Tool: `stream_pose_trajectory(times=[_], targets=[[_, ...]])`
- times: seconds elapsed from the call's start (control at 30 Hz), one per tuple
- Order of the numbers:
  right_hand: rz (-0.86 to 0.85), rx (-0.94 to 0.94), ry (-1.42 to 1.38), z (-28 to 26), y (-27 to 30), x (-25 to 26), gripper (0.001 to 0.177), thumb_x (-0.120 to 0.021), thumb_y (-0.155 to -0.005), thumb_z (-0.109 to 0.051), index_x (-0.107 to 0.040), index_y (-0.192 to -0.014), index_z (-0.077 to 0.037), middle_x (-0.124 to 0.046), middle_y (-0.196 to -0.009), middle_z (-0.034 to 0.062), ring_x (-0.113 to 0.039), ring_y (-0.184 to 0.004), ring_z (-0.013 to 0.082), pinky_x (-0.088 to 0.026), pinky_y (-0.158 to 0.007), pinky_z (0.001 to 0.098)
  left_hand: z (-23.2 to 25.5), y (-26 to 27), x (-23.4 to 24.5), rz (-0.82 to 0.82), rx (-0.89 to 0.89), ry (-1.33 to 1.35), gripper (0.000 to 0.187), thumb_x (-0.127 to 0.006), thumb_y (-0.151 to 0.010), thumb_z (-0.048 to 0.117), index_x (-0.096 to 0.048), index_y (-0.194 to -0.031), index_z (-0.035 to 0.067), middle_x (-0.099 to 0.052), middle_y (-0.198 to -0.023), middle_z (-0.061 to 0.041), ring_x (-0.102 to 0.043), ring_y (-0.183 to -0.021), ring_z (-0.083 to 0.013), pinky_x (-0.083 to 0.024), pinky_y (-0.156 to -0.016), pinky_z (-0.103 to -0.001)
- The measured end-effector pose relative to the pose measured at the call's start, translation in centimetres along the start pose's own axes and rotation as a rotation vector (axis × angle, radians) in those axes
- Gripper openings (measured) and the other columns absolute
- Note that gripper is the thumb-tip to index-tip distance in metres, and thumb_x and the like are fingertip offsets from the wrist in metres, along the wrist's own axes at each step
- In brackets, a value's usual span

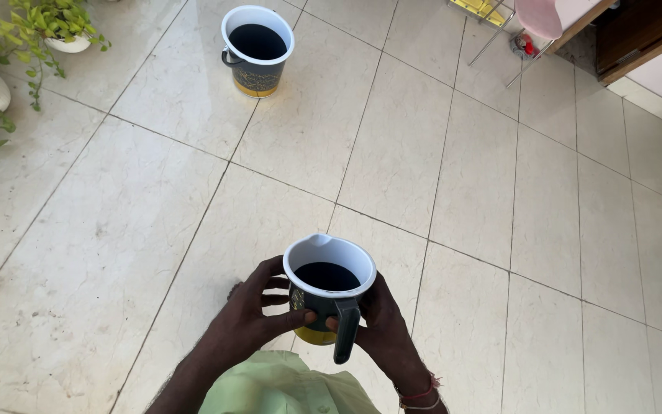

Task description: The person scoops water from a bucket using a mug and waters several potted plants on a balcony. They then carry the bucket into a bathroom and fill it with water from a shower head.

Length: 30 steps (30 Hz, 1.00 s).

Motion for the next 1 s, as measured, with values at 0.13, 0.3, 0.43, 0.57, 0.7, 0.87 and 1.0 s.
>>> stream_pose_trajectory(times=[0.13,0.3,0.43,0.57,0.7,0.87,1.0], targets=[[0.079,-0.061,-0.009,-1.6,-5.4,2.4,0.096,-0.091,-0.067,-0.01,-0.039,-0.148,-0.007,-0.059,-0.141,0.0115,-0.058,-0.135,0.0246,-0.053,-0.11,0.0434,5.6,-5.1,1.8,-0.051,-0.149,-0.096,0.101,-0.086,-0.071,0.041,-0.035,-0.154,0.016,-0.057,-0.142,-0.012,-0.06,-0.132,-0.0281,-0.056,-0.104,-0.046],[0.152,0.011,-0.166,-1.8,-11.0,4.3,0.098,-0.092,-0.067,-0.011,-0.038,-0.148,-0.005,-0.056,-0.14,0.0142,-0.059,-0.131,0.0268,-0.057,-0.104,0.0448,10.5,-10.1,4.0,-0.113,-0.121,-0.195,0.1,-0.087,-0.073,0.038,-0.035,-0.156,0.017,-0.058,-0.141,-0.012,-0.059,-0.132,-0.0287,-0.056,-0.104,-0.046],[0.142,-0.014,-0.158,-1.6,-16.4,5.6,0.099,-0.091,-0.066,-0.01,-0.038,-0.149,-0.005,-0.057,-0.14,0.0144,-0.059,-0.132,0.0271,-0.057,-0.104,0.044,12.8,-14.3,5.5,-0.122,-0.103,-0.072,0.096,-0.085,-0.073,0.036,-0.036,-0.153,0.015,-0.06,-0.139,-0.013,-0.063,-0.13,-0.0314,-0.058,-0.104,-0.046],[0.043,0.021,-0.089,-3.0,-22.1,6.9,0.1,-0.092,-0.067,-0.009,-0.037,-0.15,-0.005,-0.056,-0.143,0.0145,-0.056,-0.136,0.0266,-0.052,-0.11,0.0429,13.8,-18.4,6.7,-0.055,-0.077,-0.051,0.098,-0.085,-0.075,0.034,-0.034,-0.157,0.017,-0.058,-0.142,-0.013,-0.06,-0.133,-0.0309,-0.056,-0.105,-0.046],[-0.042,0.002,0.034,-5.4,-29.4,8.4,0.1,-0.092,-0.067,-0.009,-0.036,-0.15,-0.008,-0.057,-0.144,0.0125,-0.057,-0.137,0.0252,-0.051,-0.114,0.0429,16.2,-23.3,8.3,0.047,-0.04,-0.025,0.098,-0.083,-0.076,0.035,-0.033,-0.158,0.018,-0.057,-0.144,-0.012,-0.06,-0.133,-0.03,-0.056,-0.106,-0.046],[-0.195,0.097,0.07,-10.8,-38.6,9.9,0.103,-0.092,-0.067,-0.009,-0.034,-0.152,-0.009,-0.054,-0.147,0.0092,-0.054,-0.14,0.0244,-0.048,-0.116,0.0434,21.0,-28.9,12.1,0.179,-0.101,-0.034,0.099,-0.085,-0.073,0.036,-0.035,-0.157,0.018,-0.057,-0.145,-0.012,-0.06,-0.134,-0.0298,-0.055,-0.107,-0.047],[-0.316,0.072,0.193,-12.3,-43.5,11.3,0.102,-0.093,-0.067,-0.01,-0.036,-0.152,-0.009,-0.057,-0.145,0.0103,-0.056,-0.139,0.0254,-0.048,-0.117,0.0428,21.9,-31.3,12.4,0.265,-0.049,0.08,0.095,-0.084,-0.075,0.037,-0.038,-0.156,0.019,-0.058,-0.144,-0.012,-0.056,-0.137,-0.0295,-0.053,-0.108,-0.048]])
Point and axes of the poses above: each hand's wrist, its own y-axis away from the middle knuckle, its own x-axis out of the back of the hand, z = x × y, the point moved 7 cm from there along -y, towards the middle knuckle
